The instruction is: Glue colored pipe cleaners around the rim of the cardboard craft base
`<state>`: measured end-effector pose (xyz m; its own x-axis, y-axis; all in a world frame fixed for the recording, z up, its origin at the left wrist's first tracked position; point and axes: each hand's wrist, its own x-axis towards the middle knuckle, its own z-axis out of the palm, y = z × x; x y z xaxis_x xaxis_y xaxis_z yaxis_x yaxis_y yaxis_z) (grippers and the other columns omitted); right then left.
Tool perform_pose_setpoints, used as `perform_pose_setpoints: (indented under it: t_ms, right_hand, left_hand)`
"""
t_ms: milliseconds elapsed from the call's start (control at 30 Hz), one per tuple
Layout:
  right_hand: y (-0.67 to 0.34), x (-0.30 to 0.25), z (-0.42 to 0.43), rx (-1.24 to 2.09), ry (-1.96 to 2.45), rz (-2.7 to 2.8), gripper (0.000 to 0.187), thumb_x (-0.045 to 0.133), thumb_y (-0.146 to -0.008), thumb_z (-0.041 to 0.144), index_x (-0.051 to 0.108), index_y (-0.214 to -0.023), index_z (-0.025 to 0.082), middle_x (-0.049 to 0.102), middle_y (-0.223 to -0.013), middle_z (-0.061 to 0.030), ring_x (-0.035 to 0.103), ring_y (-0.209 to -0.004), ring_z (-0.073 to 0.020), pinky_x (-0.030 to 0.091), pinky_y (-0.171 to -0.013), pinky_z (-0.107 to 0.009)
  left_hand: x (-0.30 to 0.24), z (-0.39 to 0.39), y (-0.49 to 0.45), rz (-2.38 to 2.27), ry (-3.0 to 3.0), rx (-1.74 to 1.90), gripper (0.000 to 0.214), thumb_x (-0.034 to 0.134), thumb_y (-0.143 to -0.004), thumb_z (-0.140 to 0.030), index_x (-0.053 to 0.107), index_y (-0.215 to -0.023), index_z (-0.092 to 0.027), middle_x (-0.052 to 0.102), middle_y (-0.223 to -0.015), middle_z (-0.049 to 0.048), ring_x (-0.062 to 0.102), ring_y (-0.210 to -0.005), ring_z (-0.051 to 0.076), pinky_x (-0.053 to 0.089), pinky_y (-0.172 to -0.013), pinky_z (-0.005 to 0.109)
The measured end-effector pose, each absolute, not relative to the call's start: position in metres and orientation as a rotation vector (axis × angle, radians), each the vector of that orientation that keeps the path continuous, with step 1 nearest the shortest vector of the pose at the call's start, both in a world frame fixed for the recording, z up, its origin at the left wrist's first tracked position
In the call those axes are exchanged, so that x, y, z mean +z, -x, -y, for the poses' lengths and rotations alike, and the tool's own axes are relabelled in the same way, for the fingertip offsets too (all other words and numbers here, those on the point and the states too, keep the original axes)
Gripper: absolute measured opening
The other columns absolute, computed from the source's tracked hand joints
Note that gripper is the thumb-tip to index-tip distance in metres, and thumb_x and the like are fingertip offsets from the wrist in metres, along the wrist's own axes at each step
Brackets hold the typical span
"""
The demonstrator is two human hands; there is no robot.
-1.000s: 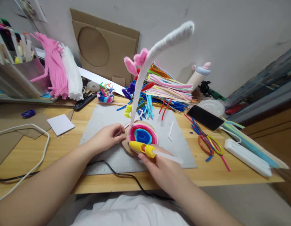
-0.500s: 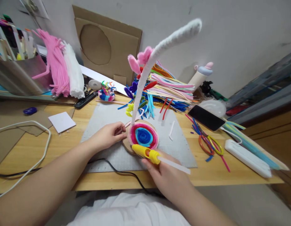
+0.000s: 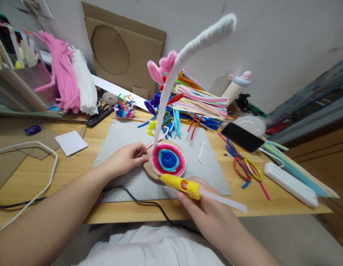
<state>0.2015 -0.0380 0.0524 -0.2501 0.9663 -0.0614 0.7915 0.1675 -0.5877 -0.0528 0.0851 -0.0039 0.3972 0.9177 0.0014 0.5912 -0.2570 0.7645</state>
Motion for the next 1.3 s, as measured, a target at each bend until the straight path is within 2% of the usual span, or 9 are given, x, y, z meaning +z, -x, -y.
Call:
perform_pose_setpoints:
  t_ms: [300, 533, 767, 867, 1033, 1200, 1300]
  right_hand:
    - [-0.194, 0.043, 0.031, 0.757, 1.726, 2.087, 0.033, 0.045, -0.094, 0.046, 0.068, -0.100, 0.024, 0.072, -0.096, -0.0052, 0.065, -0.092, -0.0251, 0.051, -0.082, -0.036]
    - [-0.201, 0.045, 0.034, 0.834, 1.902, 2.003, 0.043, 0.042, -0.092, 0.054, 0.071, -0.102, 0.024, 0.074, -0.096, -0.0064, 0.068, -0.090, -0.0291, 0.053, -0.078, -0.040]
    - [-0.205, 0.050, 0.037, 0.742, 1.917, 2.064, 0.043, 0.042, -0.092, 0.051, 0.073, -0.103, 0.024, 0.073, -0.072, -0.0038, 0.068, -0.068, -0.0265, 0.054, -0.063, -0.035]
    - [-0.207, 0.050, 0.038, 0.737, 1.934, 2.060, 0.043, 0.042, -0.092, 0.052, 0.073, -0.099, 0.024, 0.071, -0.069, -0.0033, 0.067, -0.064, -0.0256, 0.053, -0.060, -0.034]
    - [-0.211, 0.050, 0.042, 0.732, 1.933, 2.044, 0.040, 0.043, -0.091, 0.052, 0.073, -0.091, 0.024, 0.074, -0.079, -0.0039, 0.069, -0.072, -0.0260, 0.053, -0.062, -0.034]
    - [-0.212, 0.051, 0.046, 0.716, 1.957, 2.029, 0.038, 0.044, -0.091, 0.052, 0.070, -0.083, 0.025, 0.072, -0.072, -0.0022, 0.066, -0.064, -0.0232, 0.050, -0.056, -0.031]
    - [-0.211, 0.052, 0.047, 0.662, 1.899, 2.109, 0.035, 0.044, -0.093, 0.049, 0.067, -0.082, 0.025, 0.071, -0.075, -0.0024, 0.066, -0.068, -0.0222, 0.050, -0.064, -0.031]
  left_hand:
    - [-0.007, -0.086, 0.054, -1.290, -1.969, 0.587, 0.020, 0.060, -0.080, -0.041, 0.057, -0.085, -0.023, 0.055, -0.068, -0.0045, 0.051, -0.065, 0.015, 0.033, -0.056, 0.025]
    - [-0.005, -0.086, 0.054, -1.300, -1.970, 0.587, 0.020, 0.062, -0.079, -0.041, 0.058, -0.088, -0.023, 0.055, -0.068, -0.0046, 0.050, -0.065, 0.015, 0.033, -0.058, 0.025]
    - [-0.005, -0.086, 0.054, -1.285, -1.966, 0.588, 0.020, 0.061, -0.080, -0.041, 0.059, -0.086, -0.022, 0.056, -0.069, -0.0037, 0.051, -0.065, 0.015, 0.034, -0.058, 0.025]
    - [-0.003, -0.086, 0.053, -1.276, -1.965, 0.582, 0.020, 0.060, -0.080, -0.041, 0.059, -0.086, -0.022, 0.055, -0.067, -0.0039, 0.051, -0.064, 0.015, 0.033, -0.057, 0.025]
    - [-0.002, -0.086, 0.053, -1.281, -1.966, 0.583, 0.020, 0.060, -0.080, -0.041, 0.059, -0.086, -0.022, 0.055, -0.067, -0.0036, 0.051, -0.065, 0.015, 0.032, -0.057, 0.025]
    - [-0.003, -0.086, 0.053, -1.283, -1.961, 0.586, 0.020, 0.060, -0.080, -0.042, 0.059, -0.085, -0.022, 0.054, -0.067, -0.0040, 0.050, -0.064, 0.015, 0.032, -0.057, 0.025]
    - [-0.004, -0.086, 0.053, -1.280, -1.957, 0.593, 0.020, 0.061, -0.080, -0.042, 0.059, -0.085, -0.022, 0.055, -0.067, -0.0042, 0.050, -0.064, 0.014, 0.032, -0.057, 0.025]
